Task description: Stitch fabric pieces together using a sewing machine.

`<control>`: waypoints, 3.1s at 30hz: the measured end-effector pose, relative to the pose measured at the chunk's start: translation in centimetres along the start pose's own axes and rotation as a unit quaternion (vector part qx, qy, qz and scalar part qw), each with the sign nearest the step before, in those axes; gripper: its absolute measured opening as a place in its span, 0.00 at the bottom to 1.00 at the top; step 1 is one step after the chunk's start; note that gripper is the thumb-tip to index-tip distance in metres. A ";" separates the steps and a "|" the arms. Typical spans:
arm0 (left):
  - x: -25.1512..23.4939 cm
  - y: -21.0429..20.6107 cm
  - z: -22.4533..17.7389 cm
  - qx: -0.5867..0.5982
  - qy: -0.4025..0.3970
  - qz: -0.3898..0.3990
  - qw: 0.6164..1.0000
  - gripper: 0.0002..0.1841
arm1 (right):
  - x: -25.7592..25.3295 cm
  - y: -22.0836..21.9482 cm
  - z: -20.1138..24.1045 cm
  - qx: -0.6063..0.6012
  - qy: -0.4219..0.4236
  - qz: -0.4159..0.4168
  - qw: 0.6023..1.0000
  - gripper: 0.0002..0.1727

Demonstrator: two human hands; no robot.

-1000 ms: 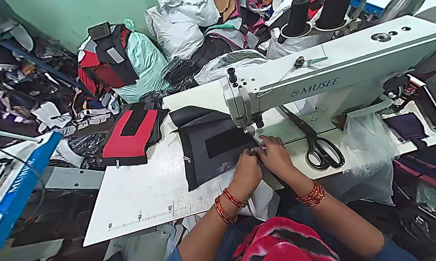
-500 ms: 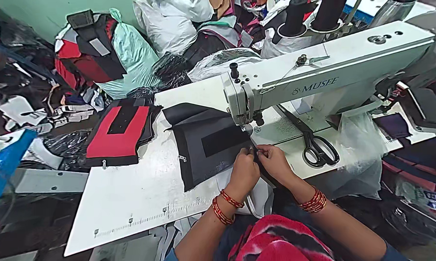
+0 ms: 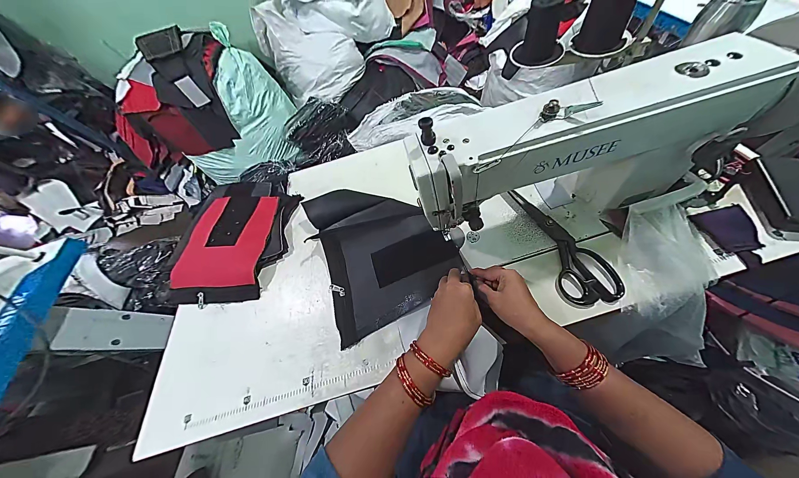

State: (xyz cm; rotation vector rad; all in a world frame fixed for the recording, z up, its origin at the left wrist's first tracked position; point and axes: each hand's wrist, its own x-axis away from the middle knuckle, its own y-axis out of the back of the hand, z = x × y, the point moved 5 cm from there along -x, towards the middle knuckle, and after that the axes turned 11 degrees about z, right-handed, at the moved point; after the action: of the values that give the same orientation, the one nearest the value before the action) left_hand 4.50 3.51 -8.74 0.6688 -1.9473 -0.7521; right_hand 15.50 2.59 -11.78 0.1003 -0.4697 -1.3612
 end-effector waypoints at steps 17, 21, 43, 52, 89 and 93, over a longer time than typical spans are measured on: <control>0.1 0.2 1.8 0.044 -0.136 -0.086 0.986 0.20 | 0.4 -0.4 1.0 0.102 0.038 0.043 0.993 0.20; 0.8 -0.3 2.6 0.039 -0.183 -0.148 0.971 0.24 | 0.4 -0.7 1.6 0.156 0.037 0.067 0.985 0.18; -2.3 1.4 6.1 -0.089 -0.375 -0.206 0.900 0.23 | 0.6 -3.3 1.9 0.365 0.062 0.024 0.929 0.17; -2.6 0.9 7.7 -0.086 -0.366 -0.206 0.903 0.22 | 0.0 -3.2 2.3 0.385 0.062 0.033 0.920 0.17; -4.3 3.1 8.0 -0.008 -0.299 -0.202 0.933 0.26 | -3.4 0.1 2.1 0.149 0.063 0.046 0.986 0.21; -4.4 3.1 8.1 0.001 -0.304 -0.212 0.929 0.24 | -3.5 -0.2 2.7 0.192 0.040 0.085 0.977 0.22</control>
State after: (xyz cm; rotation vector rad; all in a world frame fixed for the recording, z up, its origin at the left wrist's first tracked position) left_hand -1.26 10.53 -12.14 0.9567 -2.3825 -1.3514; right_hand 13.80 6.45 -10.35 0.4220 -0.6555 -1.0825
